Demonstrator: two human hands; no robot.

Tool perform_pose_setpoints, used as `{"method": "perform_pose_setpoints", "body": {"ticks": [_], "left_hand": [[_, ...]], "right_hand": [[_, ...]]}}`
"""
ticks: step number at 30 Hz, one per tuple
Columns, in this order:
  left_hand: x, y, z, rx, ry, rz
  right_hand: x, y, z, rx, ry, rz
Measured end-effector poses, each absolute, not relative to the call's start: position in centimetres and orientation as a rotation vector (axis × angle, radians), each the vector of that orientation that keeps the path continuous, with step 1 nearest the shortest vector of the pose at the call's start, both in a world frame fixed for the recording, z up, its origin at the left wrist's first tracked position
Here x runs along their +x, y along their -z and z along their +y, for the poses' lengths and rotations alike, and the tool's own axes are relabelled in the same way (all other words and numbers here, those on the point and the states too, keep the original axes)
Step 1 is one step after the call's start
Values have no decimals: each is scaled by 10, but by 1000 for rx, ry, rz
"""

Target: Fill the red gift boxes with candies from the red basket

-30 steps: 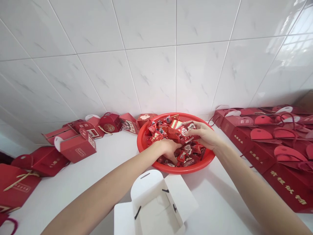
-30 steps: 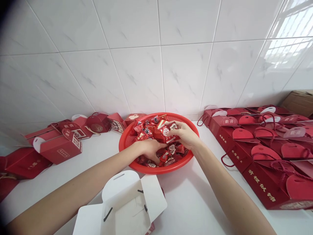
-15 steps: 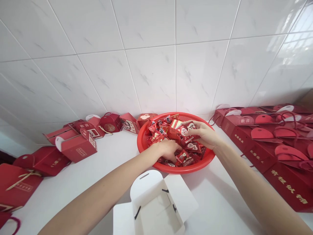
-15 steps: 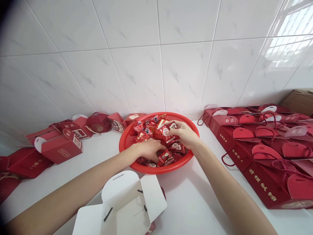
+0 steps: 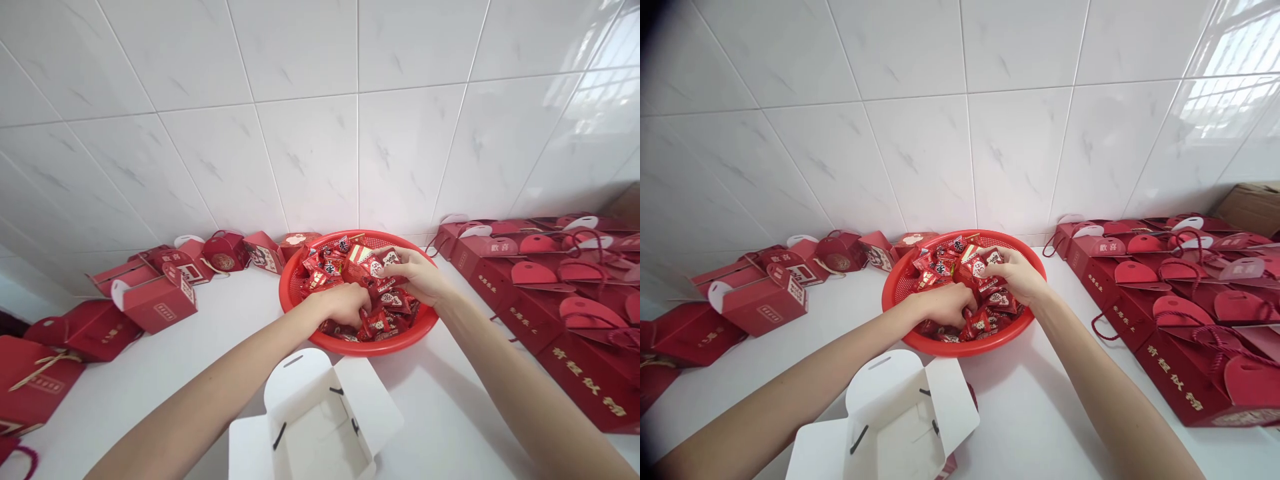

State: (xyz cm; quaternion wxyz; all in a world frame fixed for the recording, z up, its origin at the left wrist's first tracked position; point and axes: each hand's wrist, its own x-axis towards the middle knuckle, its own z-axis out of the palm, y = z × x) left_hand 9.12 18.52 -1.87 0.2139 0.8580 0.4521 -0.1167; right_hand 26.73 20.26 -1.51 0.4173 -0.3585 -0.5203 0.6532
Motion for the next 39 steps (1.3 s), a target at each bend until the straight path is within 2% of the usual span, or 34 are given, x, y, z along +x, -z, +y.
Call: {"method": "perform_pose_setpoints", "body": {"ticks": [8,33,39], "left_hand": [[90,20,185,2345,399,1141],[101,15,184,2361,666,1307],[100,17,183,2385,624,1263]], "right_hand": [[267,15,202,-908,-1624,-1315],[267,15,202,-924,-1584,-1365],[267,17,203,-923,-1581,-1363]]}}
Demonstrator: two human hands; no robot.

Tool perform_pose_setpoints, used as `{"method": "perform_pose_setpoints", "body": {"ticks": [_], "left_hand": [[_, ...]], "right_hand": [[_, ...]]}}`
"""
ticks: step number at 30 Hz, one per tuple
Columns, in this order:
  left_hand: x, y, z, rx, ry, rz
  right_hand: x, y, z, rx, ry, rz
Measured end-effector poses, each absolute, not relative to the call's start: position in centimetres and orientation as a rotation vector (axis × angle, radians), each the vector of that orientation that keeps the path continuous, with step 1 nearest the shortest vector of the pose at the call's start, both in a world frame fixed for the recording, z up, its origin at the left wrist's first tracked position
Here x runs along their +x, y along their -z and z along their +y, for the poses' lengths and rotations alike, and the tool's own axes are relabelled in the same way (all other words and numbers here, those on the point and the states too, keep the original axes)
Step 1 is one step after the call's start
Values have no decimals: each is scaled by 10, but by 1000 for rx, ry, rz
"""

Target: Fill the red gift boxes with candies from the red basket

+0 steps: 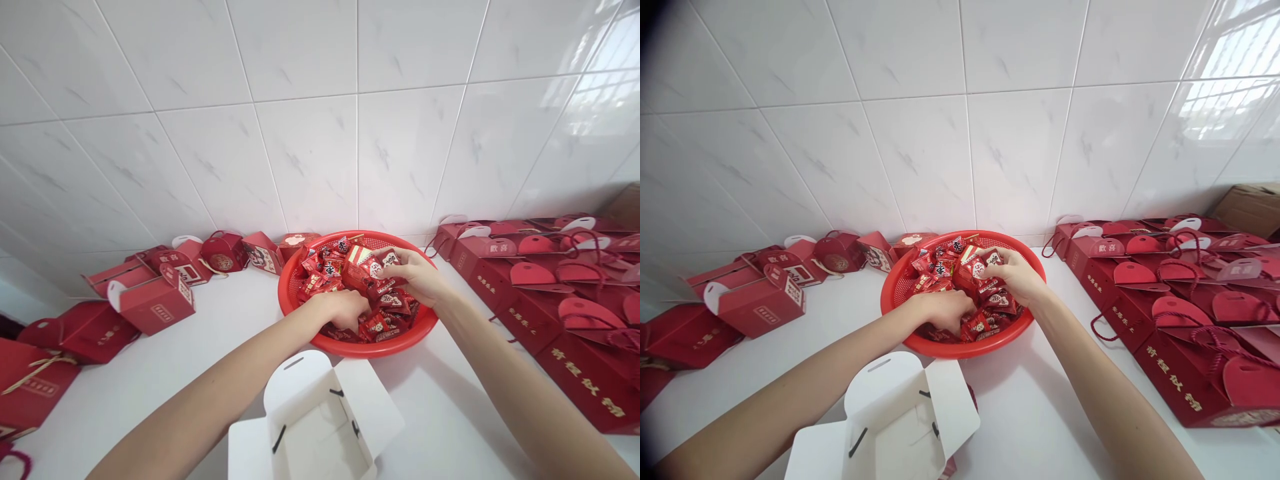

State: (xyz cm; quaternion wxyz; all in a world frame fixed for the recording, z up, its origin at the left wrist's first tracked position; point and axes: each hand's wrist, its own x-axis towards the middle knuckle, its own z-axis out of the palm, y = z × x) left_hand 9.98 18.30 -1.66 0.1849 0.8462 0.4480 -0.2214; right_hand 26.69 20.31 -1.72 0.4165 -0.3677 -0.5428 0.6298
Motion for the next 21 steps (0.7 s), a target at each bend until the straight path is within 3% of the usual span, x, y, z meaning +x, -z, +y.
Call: {"method": "perform_pose_setpoints", "body": {"ticks": [6,15,21], "left_hand": [[87,13,184,2320,439,1199],[62,11,189,2033,-519,1205],[62,16,193,1917,-838,1247]], "right_hand": [[267,16,202,-934,-1580,-1344],[265,12,201,-950,-1522,-1229],[265,13,202,-976,-1525,-1225]]}}
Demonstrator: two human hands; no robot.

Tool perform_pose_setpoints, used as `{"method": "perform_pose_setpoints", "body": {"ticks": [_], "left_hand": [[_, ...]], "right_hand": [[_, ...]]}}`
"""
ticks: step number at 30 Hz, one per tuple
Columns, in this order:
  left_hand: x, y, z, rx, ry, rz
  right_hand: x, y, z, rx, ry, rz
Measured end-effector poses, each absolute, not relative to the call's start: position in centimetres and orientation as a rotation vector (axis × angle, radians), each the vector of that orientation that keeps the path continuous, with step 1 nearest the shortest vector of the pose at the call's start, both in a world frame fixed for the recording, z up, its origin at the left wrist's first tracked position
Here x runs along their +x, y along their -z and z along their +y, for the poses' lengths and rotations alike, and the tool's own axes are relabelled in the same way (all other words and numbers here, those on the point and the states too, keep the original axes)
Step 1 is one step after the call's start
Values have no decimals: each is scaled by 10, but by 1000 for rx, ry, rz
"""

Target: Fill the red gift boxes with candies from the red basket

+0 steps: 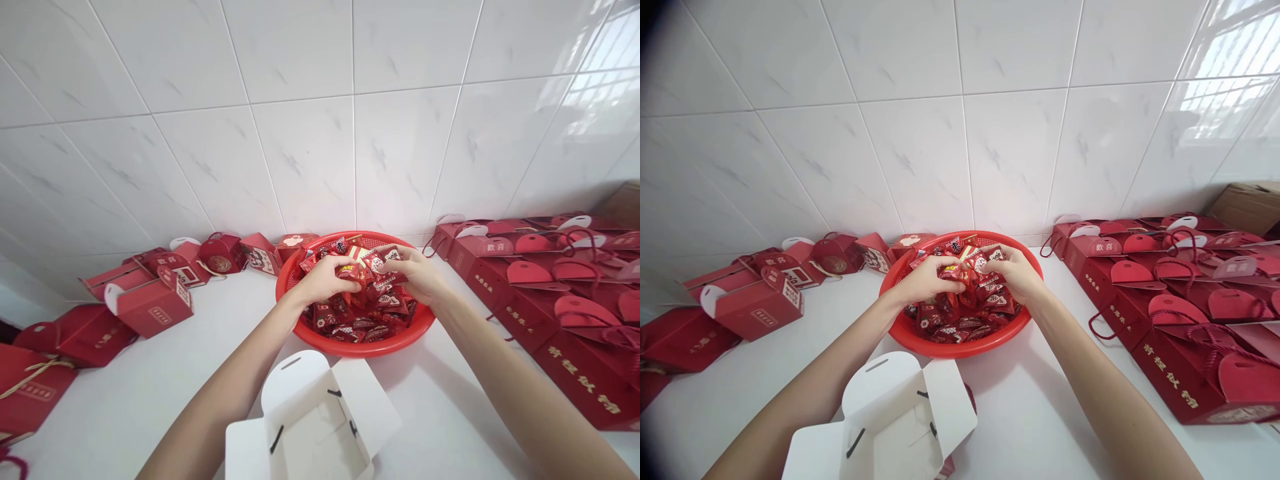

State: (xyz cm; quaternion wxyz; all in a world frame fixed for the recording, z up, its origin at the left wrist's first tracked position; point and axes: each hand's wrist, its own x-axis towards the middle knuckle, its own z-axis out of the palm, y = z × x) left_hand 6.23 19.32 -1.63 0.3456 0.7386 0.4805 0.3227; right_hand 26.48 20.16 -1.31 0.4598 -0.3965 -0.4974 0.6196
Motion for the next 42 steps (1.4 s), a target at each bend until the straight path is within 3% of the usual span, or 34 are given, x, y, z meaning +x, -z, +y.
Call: {"method": "perform_pose_setpoints", "body": {"ticks": [18,42], "left_hand": [[62,22,193,2004,-886,1263],[61,25,189,2013,-615,1342]], "right_hand": [[267,13,200,-995,-1602,-1359],[267,18,203,-1057,-1285,-1430]]}}
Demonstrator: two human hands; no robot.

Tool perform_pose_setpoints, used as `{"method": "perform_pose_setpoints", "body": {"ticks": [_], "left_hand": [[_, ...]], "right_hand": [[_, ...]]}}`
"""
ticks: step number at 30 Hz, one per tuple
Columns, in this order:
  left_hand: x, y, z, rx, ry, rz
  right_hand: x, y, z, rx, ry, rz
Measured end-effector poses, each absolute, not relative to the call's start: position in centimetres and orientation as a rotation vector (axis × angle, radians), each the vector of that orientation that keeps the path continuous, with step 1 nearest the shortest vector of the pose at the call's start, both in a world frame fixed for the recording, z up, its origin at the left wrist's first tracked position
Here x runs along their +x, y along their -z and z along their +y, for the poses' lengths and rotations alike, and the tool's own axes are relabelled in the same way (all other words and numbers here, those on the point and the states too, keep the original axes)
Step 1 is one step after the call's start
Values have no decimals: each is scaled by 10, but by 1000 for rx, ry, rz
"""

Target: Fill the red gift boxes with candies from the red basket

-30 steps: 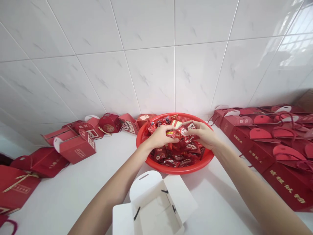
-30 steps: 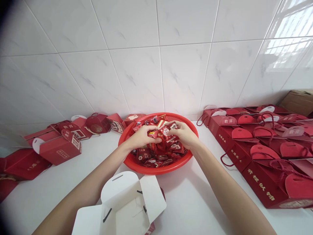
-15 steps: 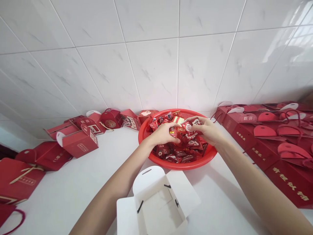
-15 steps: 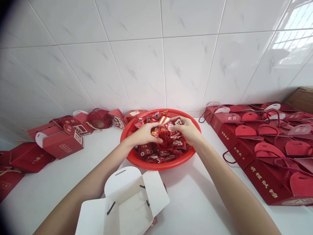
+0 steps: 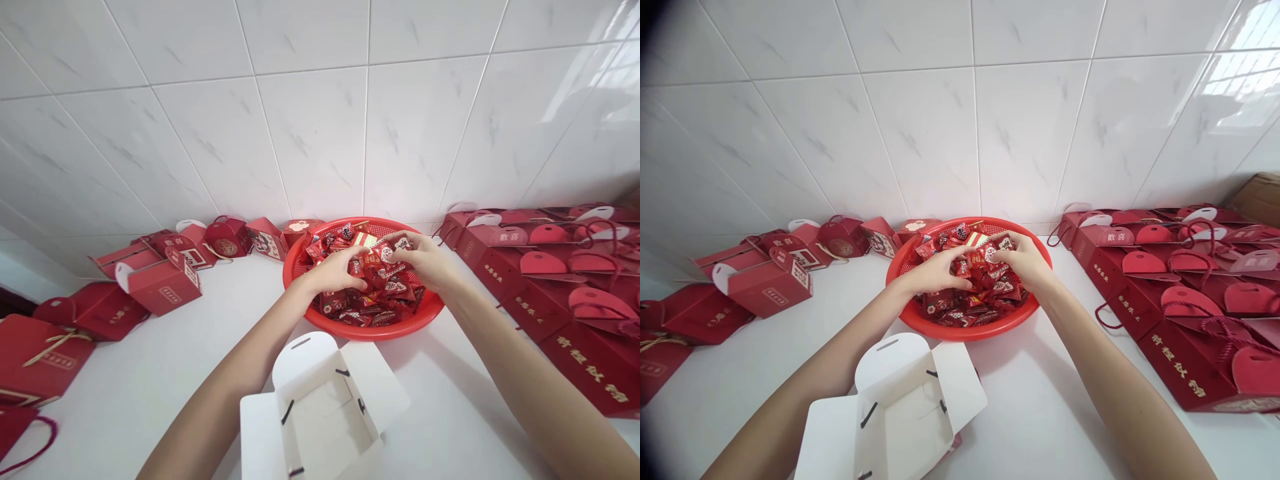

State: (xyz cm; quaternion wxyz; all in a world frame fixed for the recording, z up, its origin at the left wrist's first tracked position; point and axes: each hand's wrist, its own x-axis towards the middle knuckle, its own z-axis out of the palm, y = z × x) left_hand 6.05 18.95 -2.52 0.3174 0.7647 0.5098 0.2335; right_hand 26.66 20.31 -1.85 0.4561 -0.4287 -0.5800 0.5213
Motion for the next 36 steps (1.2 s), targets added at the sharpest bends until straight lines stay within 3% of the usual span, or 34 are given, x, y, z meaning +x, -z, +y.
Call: {"method": "perform_pose_setpoints", "body": {"ticks": [17,27,36], "left_hand": [[68,26,185,2317,-390,1621],[70,25,186,2204,-788,1446],[67,30,189,2108,-535,1352]], "right_hand": [[266,18,203,-1052,-1281,-1397],[265,19,204,-1035,-1255,-1360],[264,18,204,-1022,-1265,-1330]]}}
